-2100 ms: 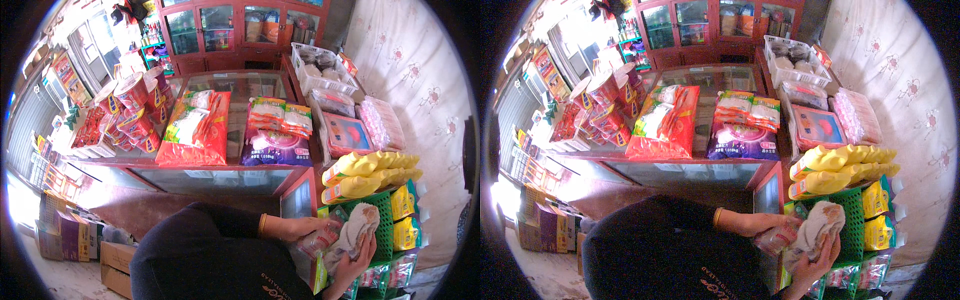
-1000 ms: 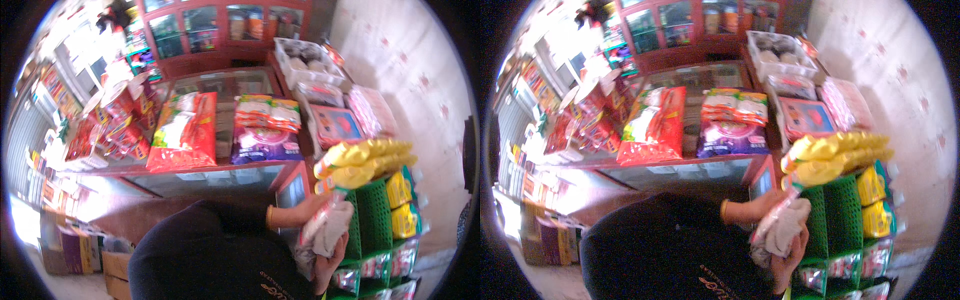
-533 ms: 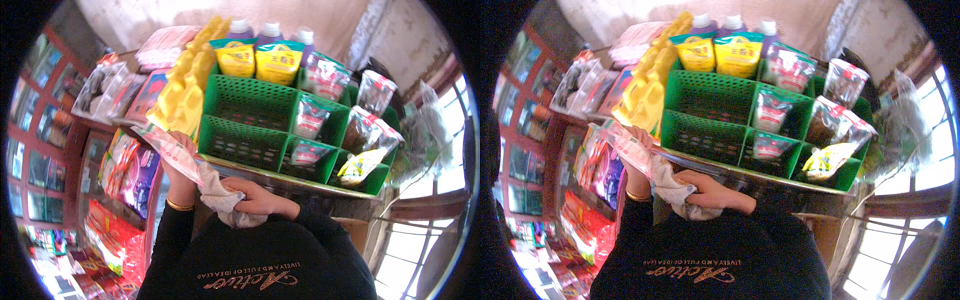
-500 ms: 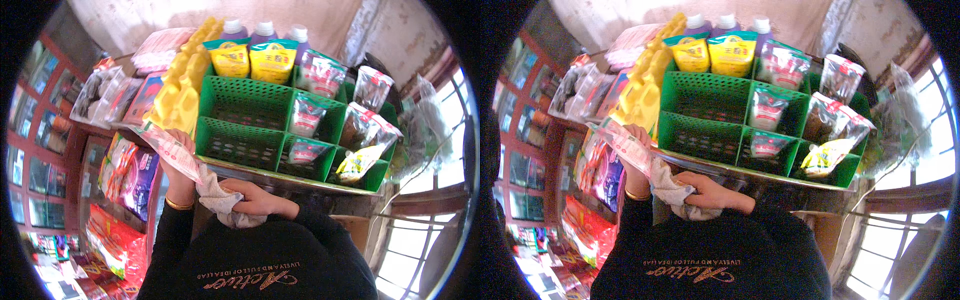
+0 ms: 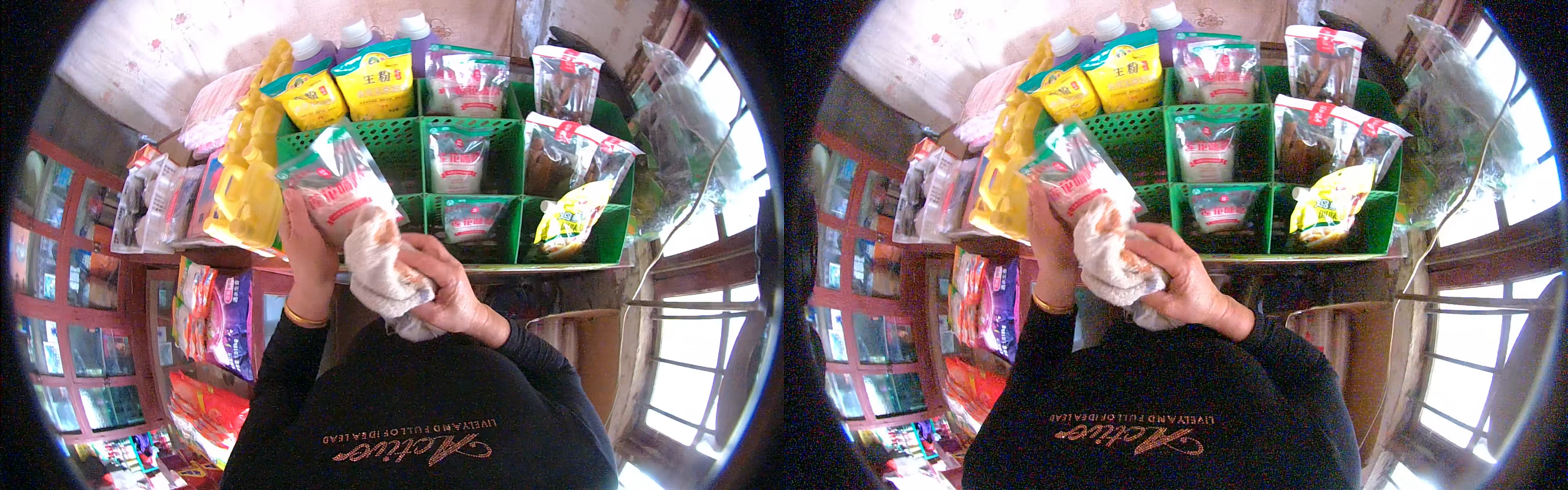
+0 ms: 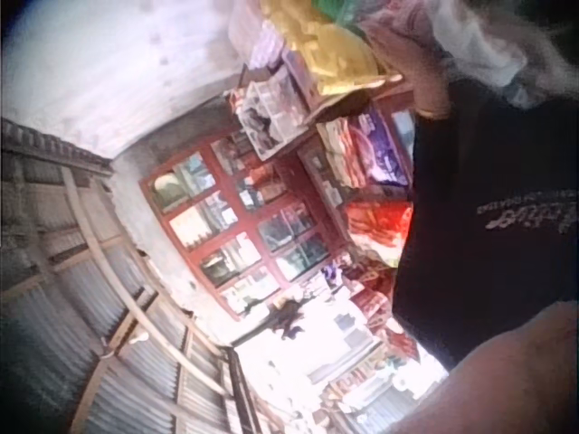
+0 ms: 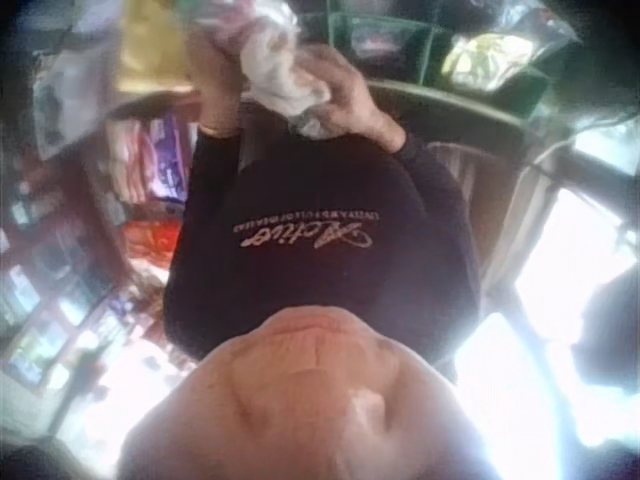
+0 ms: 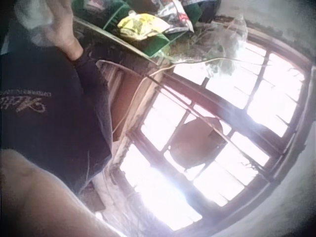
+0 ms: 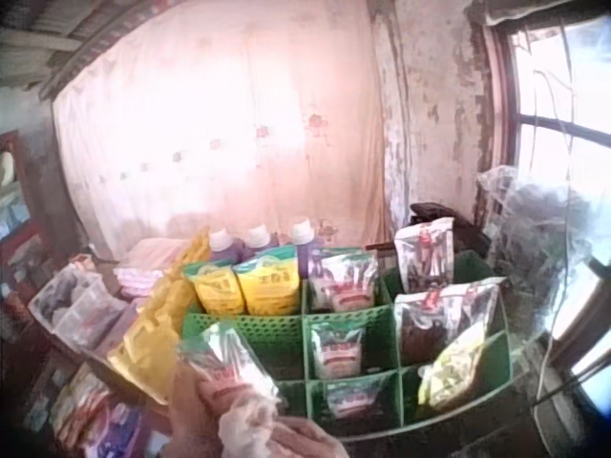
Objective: The person wipes the surfaces of various packaged food items with a cloth, handling them one at a time. They pick up each package, wipe it, and place it into a green plastic basket on the counter.
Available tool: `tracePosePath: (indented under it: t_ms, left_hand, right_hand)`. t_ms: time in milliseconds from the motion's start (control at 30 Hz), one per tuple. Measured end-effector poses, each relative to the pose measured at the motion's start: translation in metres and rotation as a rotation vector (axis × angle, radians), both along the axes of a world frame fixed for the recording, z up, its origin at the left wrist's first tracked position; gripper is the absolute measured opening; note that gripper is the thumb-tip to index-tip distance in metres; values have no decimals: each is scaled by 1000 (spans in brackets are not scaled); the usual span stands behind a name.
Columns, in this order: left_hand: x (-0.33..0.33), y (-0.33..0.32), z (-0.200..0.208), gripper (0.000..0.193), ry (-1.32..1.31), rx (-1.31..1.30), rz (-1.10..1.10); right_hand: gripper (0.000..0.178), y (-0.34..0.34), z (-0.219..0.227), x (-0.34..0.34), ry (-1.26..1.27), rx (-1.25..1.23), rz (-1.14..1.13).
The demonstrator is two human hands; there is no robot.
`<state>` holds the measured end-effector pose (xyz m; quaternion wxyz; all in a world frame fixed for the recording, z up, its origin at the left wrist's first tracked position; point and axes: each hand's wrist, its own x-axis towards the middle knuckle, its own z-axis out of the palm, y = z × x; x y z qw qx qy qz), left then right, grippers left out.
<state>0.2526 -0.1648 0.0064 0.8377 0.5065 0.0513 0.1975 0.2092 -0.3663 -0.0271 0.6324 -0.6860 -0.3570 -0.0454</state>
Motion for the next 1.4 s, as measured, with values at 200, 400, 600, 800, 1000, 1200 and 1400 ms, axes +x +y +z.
tracePosePath:
  t_ms: [200, 400, 600, 800, 1000, 1200, 1400]
  left_hand:
    - [34, -35, 18, 34, -125, 135, -102]
    - [82, -99, 10, 28, -256, 352, -188]
    - [106, -139, -20, 26, -271, 472, -280]
    - [113, -142, -36, 25, -170, 515, -276]
    - [109, -122, -51, 15, -59, 691, -509]
    - [118, -97, -1, 17, -254, 1352, -252]
    - [124, -107, -3, 14, -210, 1776, -128]
  right_hand:
    - [60, -6, -23, -7, 131, -146, 137]
    - [57, -16, -30, -5, 127, -148, 14]
    - [56, -31, -39, -8, 201, -141, -63]
    - [56, -36, -43, -6, 198, -136, -62]
    - [56, -34, -40, -4, 181, -151, -8]
    - [56, -31, -39, -1, 174, -144, 17]
    - [57, -25, -42, -4, 144, -163, 22]
